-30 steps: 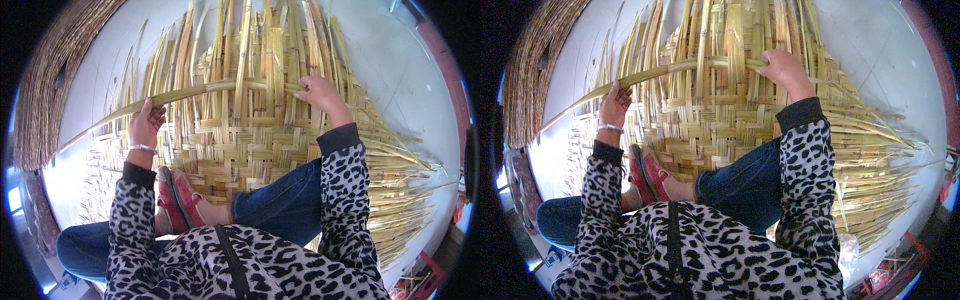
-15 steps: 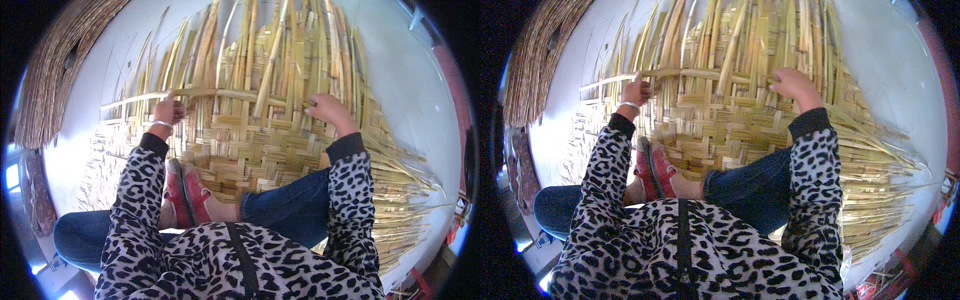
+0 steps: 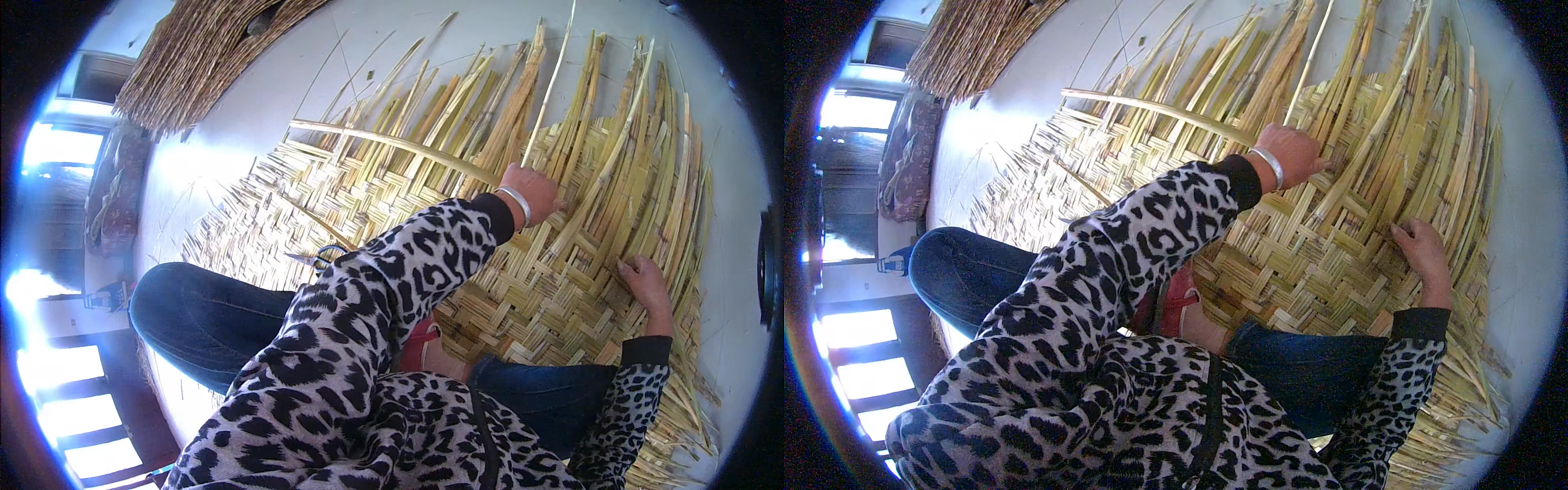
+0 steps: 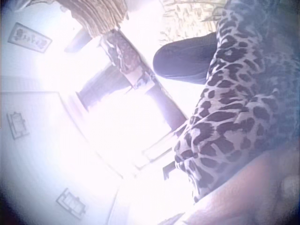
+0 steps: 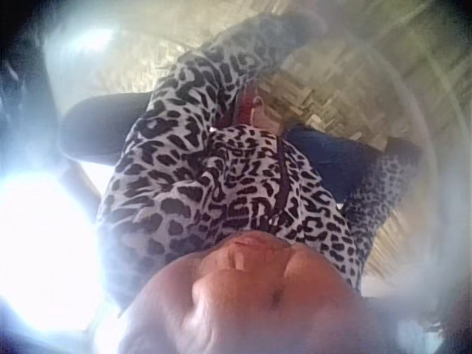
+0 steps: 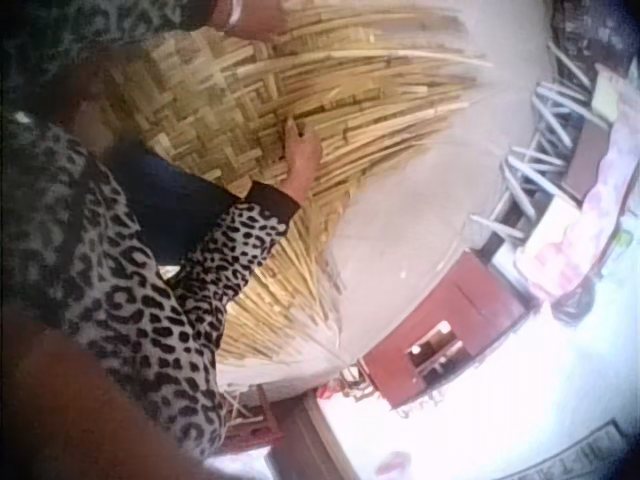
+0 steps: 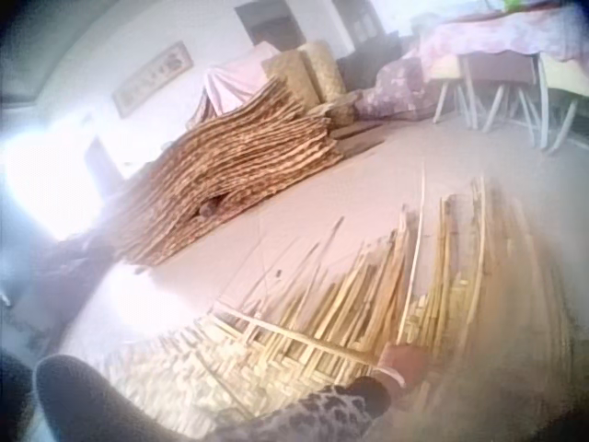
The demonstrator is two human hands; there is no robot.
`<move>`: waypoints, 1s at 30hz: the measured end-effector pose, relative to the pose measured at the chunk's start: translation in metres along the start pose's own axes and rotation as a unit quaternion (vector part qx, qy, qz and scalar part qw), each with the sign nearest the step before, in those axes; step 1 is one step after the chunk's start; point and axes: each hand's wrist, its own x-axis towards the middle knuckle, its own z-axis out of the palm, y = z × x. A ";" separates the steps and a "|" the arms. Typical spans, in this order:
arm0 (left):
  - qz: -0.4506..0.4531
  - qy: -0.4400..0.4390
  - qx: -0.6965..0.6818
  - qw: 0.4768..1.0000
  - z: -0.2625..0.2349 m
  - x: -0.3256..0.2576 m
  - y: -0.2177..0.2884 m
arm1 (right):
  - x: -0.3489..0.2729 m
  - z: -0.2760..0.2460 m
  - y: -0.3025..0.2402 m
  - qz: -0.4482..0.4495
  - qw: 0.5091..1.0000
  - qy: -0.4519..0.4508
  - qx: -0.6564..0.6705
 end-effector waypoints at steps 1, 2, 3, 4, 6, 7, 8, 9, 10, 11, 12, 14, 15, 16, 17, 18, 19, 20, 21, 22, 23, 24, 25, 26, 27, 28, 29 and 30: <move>-0.010 -0.025 -0.004 1.000 -0.002 0.002 -0.002 | 0.000 0.000 0.000 -0.001 1.000 -0.002 0.006; -0.021 -0.050 -0.011 0.998 -0.002 0.004 -0.004 | 0.000 -0.001 0.000 -0.001 1.000 -0.005 0.012; -0.031 -0.076 -0.018 0.996 -0.001 0.006 -0.005 | 0.000 -0.001 -0.001 0.000 1.000 -0.008 0.017; -0.033 -0.070 -0.038 0.996 -0.001 0.007 -0.008 | 0.000 -0.001 -0.003 0.008 1.000 -0.012 0.012; -0.037 -0.065 -0.079 0.994 0.002 0.009 -0.012 | -0.002 -0.003 -0.007 0.038 0.999 -0.023 -0.006; -0.031 -0.050 -0.080 0.995 0.003 0.009 -0.013 | -0.002 -0.004 -0.010 0.031 0.999 -0.021 0.007; -0.025 -0.041 -0.083 0.995 0.005 0.008 -0.015 | -0.004 -0.005 -0.013 0.039 0.999 -0.019 0.010; -0.015 -0.031 -0.088 0.995 0.007 0.006 -0.016 | -0.006 -0.006 -0.015 0.050 0.998 -0.018 0.013; -0.001 -0.021 -0.083 0.996 0.008 0.005 -0.019 | -0.006 -0.008 -0.016 0.038 0.999 -0.030 -0.005; 0.027 0.013 -0.104 0.994 0.008 0.001 -0.024 | -0.005 -0.010 -0.016 0.041 0.998 -0.039 -0.029; 0.012 -0.006 -0.097 0.995 0.009 0.000 -0.025 | -0.008 -0.010 -0.014 0.002 1.000 -0.025 0.008; 0.031 0.035 -0.064 0.997 0.006 -0.005 -0.034 | -0.009 -0.008 -0.010 -0.016 1.000 -0.017 0.014; 0.042 0.031 -0.049 0.997 0.003 -0.008 -0.038 | -0.009 -0.006 -0.008 -0.027 1.000 0.006 0.010; 0.026 0.012 -0.071 0.997 -0.001 -0.011 -0.042 | -0.009 -0.005 -0.005 -0.033 0.999 0.015 0.002; 0.017 0.009 -0.019 1.000 -0.003 -0.014 -0.042 | -0.008 -0.004 -0.003 -0.012 1.000 -0.001 -0.002; 0.002 -0.009 0.003 1.000 -0.004 -0.015 -0.040 | -0.005 -0.003 -0.002 -0.002 1.000 -0.020 -0.003; -0.004 -0.007 0.020 1.000 -0.004 -0.016 -0.036 | -0.004 -0.003 0.000 0.008 1.000 -0.020 -0.006; 0.002 -0.015 0.030 0.999 -0.005 -0.013 -0.032 | -0.003 -0.002 -0.001 -0.001 1.000 -0.010 -0.003; 0.008 -0.020 0.038 0.999 -0.005 -0.011 -0.028 | -0.001 -0.001 -0.002 -0.009 1.000 -0.005 0.000; 0.013 -0.030 0.037 0.999 -0.002 -0.009 -0.021 | -0.001 -0.001 -0.003 -0.015 1.000 0.005 -0.014; 0.020 -0.031 0.036 0.999 0.002 -0.006 -0.015 | -0.001 -0.001 -0.005 -0.017 0.999 0.011 -0.028; 0.026 -0.033 0.036 0.998 0.005 -0.004 -0.010 | 0.000 -0.001 -0.006 -0.021 0.999 0.018 -0.042; 0.032 -0.027 0.023 0.999 0.007 -0.003 -0.007 | 0.000 -0.002 -0.008 -0.010 0.999 0.004 -0.049; 0.038 -0.022 0.012 0.999 0.009 -0.002 -0.005 | -0.001 -0.003 -0.010 0.001 0.998 -0.011 -0.055; 0.039 -0.029 0.003 0.999 0.010 -0.001 -0.004 | -0.002 -0.003 -0.011 0.015 0.998 -0.028 -0.058; 0.040 -0.021 -0.007 0.999 0.011 -0.002 -0.005 | -0.004 -0.003 -0.012 0.000 0.997 -0.021 -0.072; 0.050 -0.015 -0.008 0.999 0.012 -0.004 -0.005 | -0.007 -0.002 -0.012 -0.004 0.997 -0.023 -0.070; 0.055 -0.018 -0.007 0.998 0.013 -0.006 -0.006 | -0.011 0.000 -0.012 -0.006 0.997 -0.026 -0.070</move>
